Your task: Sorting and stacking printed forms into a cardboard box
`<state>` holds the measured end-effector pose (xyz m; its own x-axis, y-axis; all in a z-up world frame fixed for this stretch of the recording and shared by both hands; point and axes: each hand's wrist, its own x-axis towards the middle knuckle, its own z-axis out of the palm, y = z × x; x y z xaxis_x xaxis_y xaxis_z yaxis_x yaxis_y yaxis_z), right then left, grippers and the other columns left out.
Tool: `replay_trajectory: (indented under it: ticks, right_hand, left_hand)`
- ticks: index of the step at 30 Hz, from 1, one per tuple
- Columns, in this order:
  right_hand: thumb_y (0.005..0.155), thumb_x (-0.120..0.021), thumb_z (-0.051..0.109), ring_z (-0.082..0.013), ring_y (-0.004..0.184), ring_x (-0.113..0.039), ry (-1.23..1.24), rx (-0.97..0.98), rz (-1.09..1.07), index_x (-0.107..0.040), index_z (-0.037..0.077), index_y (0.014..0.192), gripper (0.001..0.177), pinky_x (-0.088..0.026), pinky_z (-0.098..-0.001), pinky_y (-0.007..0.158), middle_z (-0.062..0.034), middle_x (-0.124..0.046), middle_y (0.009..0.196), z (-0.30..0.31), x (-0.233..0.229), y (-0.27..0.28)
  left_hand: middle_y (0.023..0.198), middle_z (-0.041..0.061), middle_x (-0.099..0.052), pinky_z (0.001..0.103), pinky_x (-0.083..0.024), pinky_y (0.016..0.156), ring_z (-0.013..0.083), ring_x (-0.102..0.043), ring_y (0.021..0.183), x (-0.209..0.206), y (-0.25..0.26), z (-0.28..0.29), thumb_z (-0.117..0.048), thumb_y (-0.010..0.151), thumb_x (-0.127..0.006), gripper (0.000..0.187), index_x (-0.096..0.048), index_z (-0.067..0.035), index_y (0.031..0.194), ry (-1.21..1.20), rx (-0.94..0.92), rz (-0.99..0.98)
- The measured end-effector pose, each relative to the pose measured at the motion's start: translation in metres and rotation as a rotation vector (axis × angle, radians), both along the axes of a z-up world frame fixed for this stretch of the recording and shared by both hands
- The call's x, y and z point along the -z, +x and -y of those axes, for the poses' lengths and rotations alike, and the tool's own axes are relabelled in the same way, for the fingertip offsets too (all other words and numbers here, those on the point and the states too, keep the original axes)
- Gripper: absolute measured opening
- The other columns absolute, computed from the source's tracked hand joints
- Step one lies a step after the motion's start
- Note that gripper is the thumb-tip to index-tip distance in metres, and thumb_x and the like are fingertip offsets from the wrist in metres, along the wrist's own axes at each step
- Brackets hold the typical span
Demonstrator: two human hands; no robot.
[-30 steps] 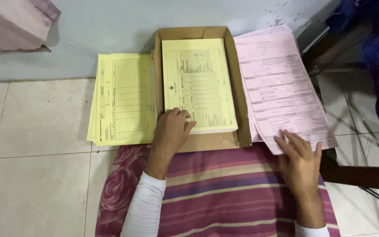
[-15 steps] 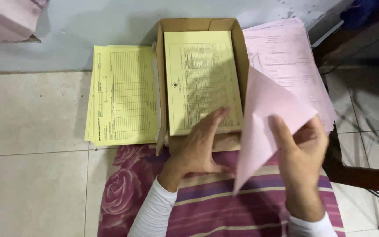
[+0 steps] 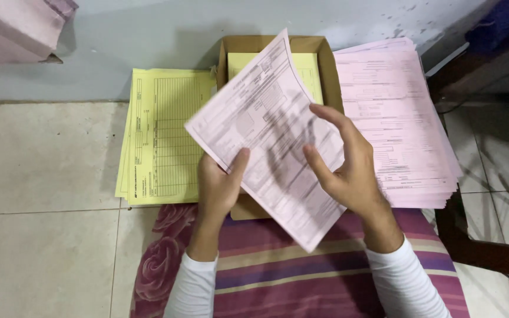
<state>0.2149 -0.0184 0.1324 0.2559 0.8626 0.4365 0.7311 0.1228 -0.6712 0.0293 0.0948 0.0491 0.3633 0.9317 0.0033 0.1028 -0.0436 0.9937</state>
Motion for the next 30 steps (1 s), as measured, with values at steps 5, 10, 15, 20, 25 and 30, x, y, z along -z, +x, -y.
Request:
replay_trajectory:
  ticks: [5, 10, 15, 20, 25, 30]
  right_hand:
    - [0.091, -0.075, 0.022, -0.0323, 0.131, -0.06, -0.192, -0.063, 0.237, -0.065, 0.011, 0.135, 0.046, -0.027, -0.0657, 0.117, -0.0121, -0.068, 0.136, 0.0, 0.043, 0.026]
    - [0.085, -0.079, 0.035, -0.0322, 0.131, -0.06, -0.381, 0.004, 0.331, -0.071, 0.02, 0.131, 0.049, -0.009, -0.0848, 0.11, -0.0096, -0.07, 0.131, 0.004, 0.068, 0.034]
    - [0.088, -0.074, 0.047, -0.0308, 0.145, -0.045, -0.408, -0.048, 0.41, -0.055, 0.019, 0.146, 0.068, -0.003, -0.0893, 0.104, -0.006, -0.057, 0.151, 0.004, 0.081, 0.043]
    - [0.086, -0.076, 0.042, -0.0317, 0.145, -0.044, -0.406, -0.009, 0.43, -0.061, 0.019, 0.139, 0.059, -0.004, -0.0907, 0.103, -0.0072, -0.055, 0.152, 0.01, 0.077, 0.046]
    - [0.091, -0.073, 0.037, -0.0326, 0.138, -0.053, -0.314, 0.022, 0.386, -0.065, 0.017, 0.135, 0.048, -0.002, -0.089, 0.106, -0.0057, -0.06, 0.147, 0.016, 0.075, 0.047]
    - [0.083, -0.079, 0.046, -0.0282, 0.138, -0.052, -0.368, -0.033, 0.404, -0.066, 0.022, 0.134, 0.058, 0.002, -0.0864, 0.108, -0.0057, -0.062, 0.144, 0.022, 0.066, 0.045]
  left_hand:
    - [0.14, 0.032, -0.049, 0.058, -0.052, 0.1, 0.0467, -0.055, 0.127, -0.018, 0.009, -0.016, -0.024, 0.095, -0.071, 0.075, -0.024, -0.005, 0.151, 0.038, 0.125, 0.072]
    - [0.168, 0.033, -0.016, 0.067, -0.032, 0.12, 0.0546, -0.022, 0.153, -0.018, 0.011, 0.007, -0.015, 0.094, -0.078, 0.1, -0.01, -0.002, 0.165, 0.48, 0.074, -0.098]
    - [0.172, 0.016, -0.003, 0.064, -0.014, 0.12, 0.0424, -0.011, 0.155, -0.001, -0.002, 0.027, -0.057, 0.063, -0.105, 0.127, -0.032, -0.024, 0.161, 0.499, 0.696, -0.724]
    - [0.169, 0.021, -0.015, 0.06, -0.012, 0.122, 0.0394, -0.014, 0.154, 0.053, -0.001, 0.038, -0.065, 0.052, -0.102, 0.132, -0.038, -0.017, 0.157, 0.816, 0.503, -0.825]
    - [0.156, 0.023, -0.04, 0.061, -0.025, 0.12, 0.0393, -0.037, 0.144, 0.051, 0.002, 0.046, -0.056, 0.073, -0.09, 0.099, -0.046, -0.013, 0.151, 0.753, 0.475, -0.883]
    - [0.167, 0.022, -0.021, 0.059, -0.03, 0.115, 0.0446, -0.034, 0.143, 0.058, 0.006, 0.052, -0.071, 0.073, -0.086, 0.116, -0.034, -0.014, 0.16, 0.701, 0.368, -1.018]
